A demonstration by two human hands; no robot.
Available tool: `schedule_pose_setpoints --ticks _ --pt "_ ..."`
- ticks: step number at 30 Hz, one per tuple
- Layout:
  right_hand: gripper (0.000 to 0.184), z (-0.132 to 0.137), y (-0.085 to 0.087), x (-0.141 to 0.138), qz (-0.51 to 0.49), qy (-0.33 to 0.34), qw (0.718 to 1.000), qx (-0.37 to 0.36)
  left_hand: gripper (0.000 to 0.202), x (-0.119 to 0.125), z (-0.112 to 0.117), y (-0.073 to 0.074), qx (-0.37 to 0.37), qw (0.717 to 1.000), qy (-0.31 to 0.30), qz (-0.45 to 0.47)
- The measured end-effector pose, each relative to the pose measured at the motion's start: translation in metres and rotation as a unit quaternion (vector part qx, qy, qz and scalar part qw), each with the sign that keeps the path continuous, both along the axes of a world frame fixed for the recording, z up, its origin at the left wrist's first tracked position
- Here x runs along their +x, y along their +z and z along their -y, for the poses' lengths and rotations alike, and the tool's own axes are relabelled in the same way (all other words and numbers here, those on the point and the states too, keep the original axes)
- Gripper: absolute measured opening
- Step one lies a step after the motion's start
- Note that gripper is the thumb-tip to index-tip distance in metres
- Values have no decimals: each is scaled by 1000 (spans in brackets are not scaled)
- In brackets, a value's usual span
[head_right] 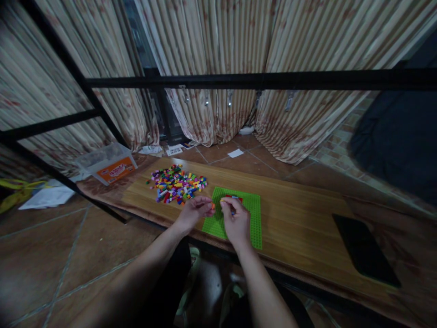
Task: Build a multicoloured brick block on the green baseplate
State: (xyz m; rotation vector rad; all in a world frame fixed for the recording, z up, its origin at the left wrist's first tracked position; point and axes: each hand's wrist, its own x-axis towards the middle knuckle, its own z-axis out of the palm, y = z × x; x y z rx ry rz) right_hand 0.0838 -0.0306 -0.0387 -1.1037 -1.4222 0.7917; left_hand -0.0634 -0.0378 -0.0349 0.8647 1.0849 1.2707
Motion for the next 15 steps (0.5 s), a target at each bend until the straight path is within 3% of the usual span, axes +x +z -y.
schedule_pose_setpoints --ticks 6,10,15 --pt "30 -16 1 23 -225 -119 963 -86 13 1 -6 -6 -3 999 4 -40" --pt "28 -20 -2 31 -261 -134 950 -108 20 4 -12 -15 35 990 -16 -138" --pt "27 -23 -3 33 -278 -136 944 -114 18 13 -21 -24 97 954 -39 -280"
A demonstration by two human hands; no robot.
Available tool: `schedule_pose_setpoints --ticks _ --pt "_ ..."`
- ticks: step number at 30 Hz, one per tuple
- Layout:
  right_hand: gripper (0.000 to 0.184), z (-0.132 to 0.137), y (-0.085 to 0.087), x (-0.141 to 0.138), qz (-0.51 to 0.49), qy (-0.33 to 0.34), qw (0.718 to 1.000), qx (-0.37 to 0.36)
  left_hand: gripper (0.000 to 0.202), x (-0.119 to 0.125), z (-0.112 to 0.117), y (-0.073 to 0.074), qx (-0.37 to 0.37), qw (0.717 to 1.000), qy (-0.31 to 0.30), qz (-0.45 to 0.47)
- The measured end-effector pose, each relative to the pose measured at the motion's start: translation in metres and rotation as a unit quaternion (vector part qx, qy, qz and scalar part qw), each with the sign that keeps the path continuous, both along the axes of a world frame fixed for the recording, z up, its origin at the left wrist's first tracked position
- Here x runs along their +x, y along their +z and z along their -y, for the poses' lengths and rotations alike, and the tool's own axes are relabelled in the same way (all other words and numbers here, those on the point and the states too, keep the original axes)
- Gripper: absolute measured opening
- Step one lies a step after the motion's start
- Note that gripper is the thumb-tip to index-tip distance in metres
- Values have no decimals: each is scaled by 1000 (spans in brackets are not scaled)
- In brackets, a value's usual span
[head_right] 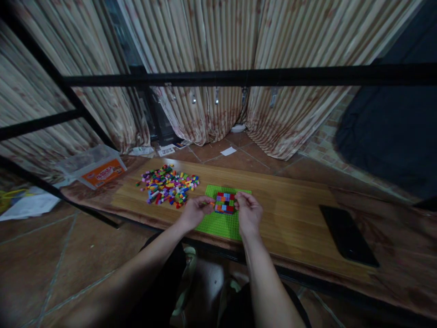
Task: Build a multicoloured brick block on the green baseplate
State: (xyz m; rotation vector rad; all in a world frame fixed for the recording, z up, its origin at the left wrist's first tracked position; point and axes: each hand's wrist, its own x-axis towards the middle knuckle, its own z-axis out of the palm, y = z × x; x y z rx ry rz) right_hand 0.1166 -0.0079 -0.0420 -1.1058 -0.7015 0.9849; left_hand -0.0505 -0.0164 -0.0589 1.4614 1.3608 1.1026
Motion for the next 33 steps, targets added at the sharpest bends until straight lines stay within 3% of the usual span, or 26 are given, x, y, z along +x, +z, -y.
schedule_pose_setpoints --ticks 4,11,20,33 --pt "26 -1 1 2 12 -1 1000 -10 19 12 -9 7 10 998 4 -59" --pt "26 -3 1 2 28 2 999 -19 14 29 -12 23 8 996 21 -85" --pt "26 -5 2 -2 36 5 999 -26 11 33 -10 18 14 997 60 -53" --pt "26 -4 1 -2 47 14 998 -29 12 39 -11 20 0 987 81 -140"
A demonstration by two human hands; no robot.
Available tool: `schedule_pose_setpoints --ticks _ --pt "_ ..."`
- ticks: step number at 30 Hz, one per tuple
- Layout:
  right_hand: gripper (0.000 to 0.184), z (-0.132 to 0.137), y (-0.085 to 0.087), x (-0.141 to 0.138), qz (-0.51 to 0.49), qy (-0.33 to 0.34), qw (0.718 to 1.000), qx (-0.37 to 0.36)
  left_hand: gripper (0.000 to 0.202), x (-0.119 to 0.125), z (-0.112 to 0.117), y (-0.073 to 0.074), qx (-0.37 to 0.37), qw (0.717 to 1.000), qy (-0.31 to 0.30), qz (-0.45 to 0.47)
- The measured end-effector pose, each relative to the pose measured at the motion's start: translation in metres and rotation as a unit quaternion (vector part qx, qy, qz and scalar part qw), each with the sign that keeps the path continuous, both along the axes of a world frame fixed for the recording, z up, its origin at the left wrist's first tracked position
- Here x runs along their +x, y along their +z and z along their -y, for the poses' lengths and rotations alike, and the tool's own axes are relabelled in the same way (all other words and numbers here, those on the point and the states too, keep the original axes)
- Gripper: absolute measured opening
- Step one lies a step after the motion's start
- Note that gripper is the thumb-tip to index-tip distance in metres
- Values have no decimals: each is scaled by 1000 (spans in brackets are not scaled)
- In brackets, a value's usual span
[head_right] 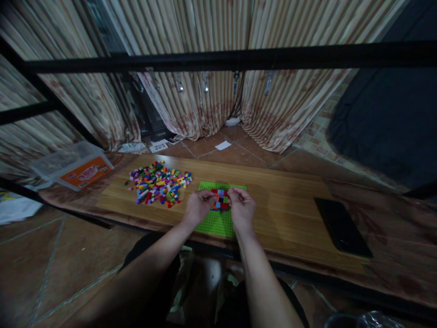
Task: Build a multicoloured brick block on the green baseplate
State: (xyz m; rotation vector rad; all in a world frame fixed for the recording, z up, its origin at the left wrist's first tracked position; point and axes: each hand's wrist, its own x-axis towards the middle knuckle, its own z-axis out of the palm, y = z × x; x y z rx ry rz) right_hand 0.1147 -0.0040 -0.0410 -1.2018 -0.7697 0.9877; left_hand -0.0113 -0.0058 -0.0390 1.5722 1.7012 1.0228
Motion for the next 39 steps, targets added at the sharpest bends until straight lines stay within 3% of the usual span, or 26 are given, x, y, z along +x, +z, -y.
schedule_pose_setpoints --ticks 5,13,21,28,39 --pt "27 -1 -1 0 8 1 1000 4 12 1 2 3 -14 999 15 -28" --pt "29 -2 -3 2 8 3 1000 -4 15 -7 3 -3 10 999 -44 -21" --pt "29 0 -2 2 10 2 1000 -5 20 -16 4 -1 77 978 -115 -160" --pt "28 1 1 2 14 9 1000 -10 21 -31 14 5 62 954 -157 -247" --pt "28 0 -4 3 52 31 998 -8 24 -26 13 7 77 941 -189 -269"
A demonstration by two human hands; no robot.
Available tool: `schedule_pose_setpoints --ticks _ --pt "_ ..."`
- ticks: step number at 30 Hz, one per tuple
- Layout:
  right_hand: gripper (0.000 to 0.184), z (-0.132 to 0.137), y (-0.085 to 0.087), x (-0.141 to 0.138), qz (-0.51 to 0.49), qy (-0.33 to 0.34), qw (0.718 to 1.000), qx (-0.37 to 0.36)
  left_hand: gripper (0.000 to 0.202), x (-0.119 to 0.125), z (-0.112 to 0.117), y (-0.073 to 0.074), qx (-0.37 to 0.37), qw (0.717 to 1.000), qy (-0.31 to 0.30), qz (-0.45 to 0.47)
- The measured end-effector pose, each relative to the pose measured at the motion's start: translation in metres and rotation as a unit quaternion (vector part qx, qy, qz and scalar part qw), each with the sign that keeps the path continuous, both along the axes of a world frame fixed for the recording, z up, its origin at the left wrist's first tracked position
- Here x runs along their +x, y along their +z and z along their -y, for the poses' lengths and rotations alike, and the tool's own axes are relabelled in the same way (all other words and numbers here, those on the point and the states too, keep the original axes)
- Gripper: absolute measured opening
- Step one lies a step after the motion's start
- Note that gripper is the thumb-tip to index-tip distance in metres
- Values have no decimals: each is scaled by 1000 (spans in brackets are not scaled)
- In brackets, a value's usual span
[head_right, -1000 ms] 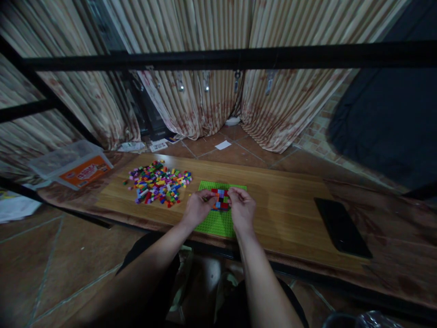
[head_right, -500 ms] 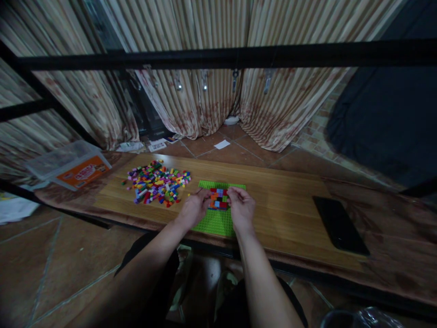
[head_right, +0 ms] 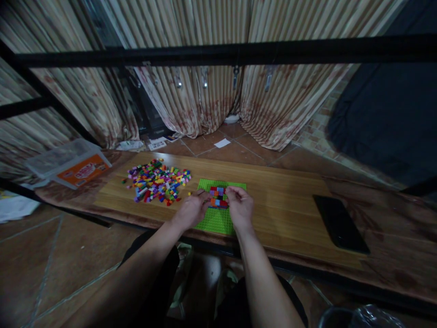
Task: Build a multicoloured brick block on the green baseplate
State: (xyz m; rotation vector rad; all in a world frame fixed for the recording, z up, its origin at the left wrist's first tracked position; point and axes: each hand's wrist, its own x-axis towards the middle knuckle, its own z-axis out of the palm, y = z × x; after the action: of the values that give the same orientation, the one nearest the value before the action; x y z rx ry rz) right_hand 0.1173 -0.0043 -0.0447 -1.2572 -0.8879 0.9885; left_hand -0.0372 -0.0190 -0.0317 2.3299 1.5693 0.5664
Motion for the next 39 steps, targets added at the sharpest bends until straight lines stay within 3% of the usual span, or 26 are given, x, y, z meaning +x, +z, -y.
schedule_pose_setpoints --ticks 9,18,24,30,36,39 --pt "26 0 -4 -4 44 19 999 8 23 -3 0 -3 8 999 -19 27" --pt "26 -3 -14 -5 109 26 994 21 17 0 -3 4 -7 999 -28 -14" --pt "24 -4 -16 -7 145 40 988 22 26 1 -5 12 22 992 -74 -98" --pt "25 -7 -20 -8 116 35 992 20 29 10 -3 24 41 979 -122 -160" --pt "23 -6 -18 -8 63 35 997 14 36 37 16 7 135 947 -75 -283" --pt "23 -6 -18 -8 56 31 998 14 39 47 21 -2 184 925 -82 -324"
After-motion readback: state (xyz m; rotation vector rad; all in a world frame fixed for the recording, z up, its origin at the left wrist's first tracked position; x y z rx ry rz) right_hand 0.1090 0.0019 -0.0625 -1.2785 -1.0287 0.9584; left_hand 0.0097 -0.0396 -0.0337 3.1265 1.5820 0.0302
